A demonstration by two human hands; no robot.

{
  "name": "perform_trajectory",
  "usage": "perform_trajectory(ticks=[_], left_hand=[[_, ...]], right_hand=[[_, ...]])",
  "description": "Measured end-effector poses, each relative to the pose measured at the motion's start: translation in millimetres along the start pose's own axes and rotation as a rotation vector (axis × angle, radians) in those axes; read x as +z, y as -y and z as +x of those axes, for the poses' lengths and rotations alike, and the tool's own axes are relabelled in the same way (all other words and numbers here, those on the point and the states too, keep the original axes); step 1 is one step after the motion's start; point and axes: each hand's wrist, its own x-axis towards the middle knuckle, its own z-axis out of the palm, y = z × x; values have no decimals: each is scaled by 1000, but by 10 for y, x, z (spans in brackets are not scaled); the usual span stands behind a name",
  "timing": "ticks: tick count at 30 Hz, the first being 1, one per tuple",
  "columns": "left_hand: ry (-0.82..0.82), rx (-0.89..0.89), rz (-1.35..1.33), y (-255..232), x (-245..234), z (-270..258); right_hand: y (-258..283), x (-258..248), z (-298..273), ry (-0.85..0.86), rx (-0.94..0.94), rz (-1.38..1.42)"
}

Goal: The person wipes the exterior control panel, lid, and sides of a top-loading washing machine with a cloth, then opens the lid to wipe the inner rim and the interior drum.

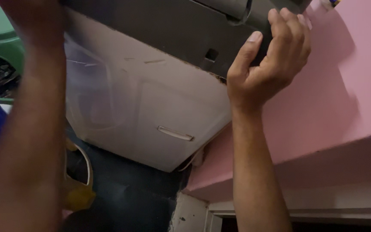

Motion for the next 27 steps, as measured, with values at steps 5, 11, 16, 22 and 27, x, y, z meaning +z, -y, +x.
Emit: perform_trajectory(ticks=[5,11,16,22,27], left_hand=[[-161,-11,-322,-398,164,-534],[3,231,-349,-1933,-65,-1699],[244,485,-352,-2639,-209,-1722],[86,610,-251,-2885,-206,-974],[24,601,-355,-3134,-340,-318]], right_hand=[[8,-10,11,3,-12,-9],[19,-16,9,6,-16,-27],[71,-42,35,1,-16,-19],[102,-88,55,5,-4,12],[104,-79,42,-17,6,37]])
